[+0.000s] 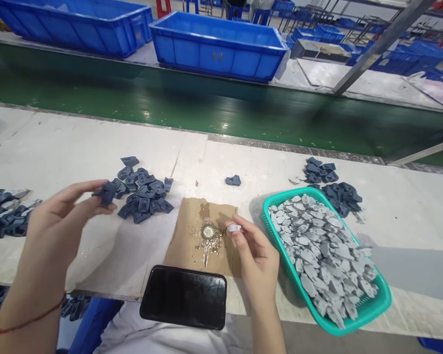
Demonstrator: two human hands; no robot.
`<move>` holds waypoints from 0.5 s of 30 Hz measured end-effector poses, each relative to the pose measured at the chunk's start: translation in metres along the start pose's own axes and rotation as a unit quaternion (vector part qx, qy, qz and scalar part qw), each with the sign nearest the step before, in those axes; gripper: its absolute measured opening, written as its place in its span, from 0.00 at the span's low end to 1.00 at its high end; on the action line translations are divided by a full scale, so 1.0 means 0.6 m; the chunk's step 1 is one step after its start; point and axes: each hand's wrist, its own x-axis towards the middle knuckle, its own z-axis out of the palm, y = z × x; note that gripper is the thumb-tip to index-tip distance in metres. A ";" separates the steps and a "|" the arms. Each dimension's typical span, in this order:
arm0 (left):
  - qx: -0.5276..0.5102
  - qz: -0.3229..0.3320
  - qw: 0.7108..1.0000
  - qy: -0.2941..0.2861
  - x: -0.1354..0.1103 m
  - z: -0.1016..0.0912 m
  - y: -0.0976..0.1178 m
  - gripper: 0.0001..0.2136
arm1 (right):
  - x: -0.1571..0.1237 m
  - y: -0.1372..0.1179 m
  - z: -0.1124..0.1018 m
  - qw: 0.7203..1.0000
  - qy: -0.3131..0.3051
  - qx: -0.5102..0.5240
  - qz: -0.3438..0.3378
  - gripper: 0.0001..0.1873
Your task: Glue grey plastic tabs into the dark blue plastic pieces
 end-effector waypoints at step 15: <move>-0.150 -0.068 0.925 -0.343 -0.094 0.115 -0.024 0.06 | 0.009 0.005 0.001 0.997 -0.015 0.067 0.028 0.09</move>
